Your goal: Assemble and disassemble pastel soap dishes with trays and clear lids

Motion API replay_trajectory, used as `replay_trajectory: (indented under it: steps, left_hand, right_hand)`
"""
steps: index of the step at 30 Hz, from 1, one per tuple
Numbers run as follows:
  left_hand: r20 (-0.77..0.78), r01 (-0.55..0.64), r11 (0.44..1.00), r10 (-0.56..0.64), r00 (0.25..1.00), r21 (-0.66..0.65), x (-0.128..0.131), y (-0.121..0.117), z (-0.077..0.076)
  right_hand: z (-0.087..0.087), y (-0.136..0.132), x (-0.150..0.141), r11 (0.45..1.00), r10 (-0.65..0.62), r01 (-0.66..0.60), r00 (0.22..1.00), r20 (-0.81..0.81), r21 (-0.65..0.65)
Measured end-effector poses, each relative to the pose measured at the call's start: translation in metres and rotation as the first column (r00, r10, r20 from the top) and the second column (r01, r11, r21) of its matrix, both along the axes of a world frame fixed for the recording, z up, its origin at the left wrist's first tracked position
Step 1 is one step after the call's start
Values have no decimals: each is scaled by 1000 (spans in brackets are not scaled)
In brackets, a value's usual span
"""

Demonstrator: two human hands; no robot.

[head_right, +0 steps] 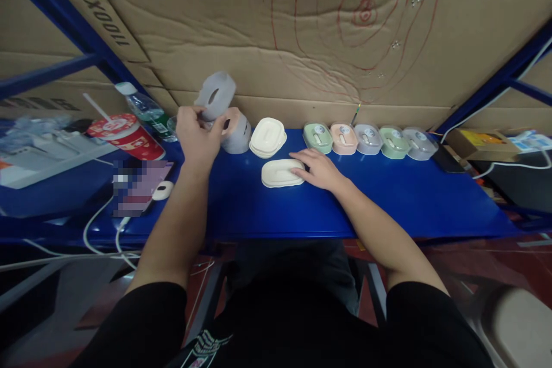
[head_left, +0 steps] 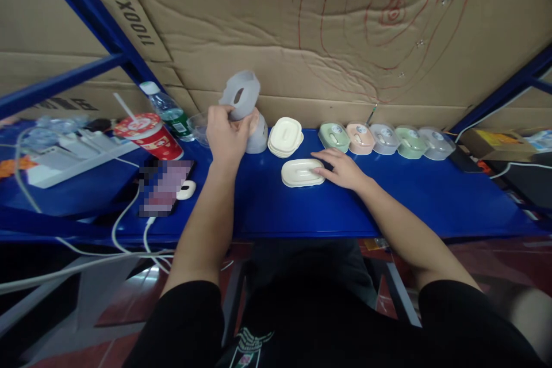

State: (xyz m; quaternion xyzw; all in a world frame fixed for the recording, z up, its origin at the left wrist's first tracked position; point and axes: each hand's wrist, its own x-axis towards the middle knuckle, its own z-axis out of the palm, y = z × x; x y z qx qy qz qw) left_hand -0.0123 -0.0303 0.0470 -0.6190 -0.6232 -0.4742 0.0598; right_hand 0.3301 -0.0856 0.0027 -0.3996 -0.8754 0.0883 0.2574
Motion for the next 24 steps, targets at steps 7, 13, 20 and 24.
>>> replay_trajectory:
  steps: [7,13,20,24]
  left_hand:
    - [-91,304,953,-303,949,-8,32,-21,-11]
    - [-24,436,874,-451,892,-213,60,-32,-12]
    - [-250,276,768,-489,835,-578,67,-29,-4]
    - [-290,266,734,-535,793,-625,65,-29,-2]
  right_hand:
    - [-4,3,2,979,-205,204,949,-239,-27]
    - [-15,8,-3,968,-252,230,899,-358,-105]
    - [-18,16,1,935,-354,296,822,-447,-197]
    - [-14,11,-1,936,-341,279,867,-363,-212]
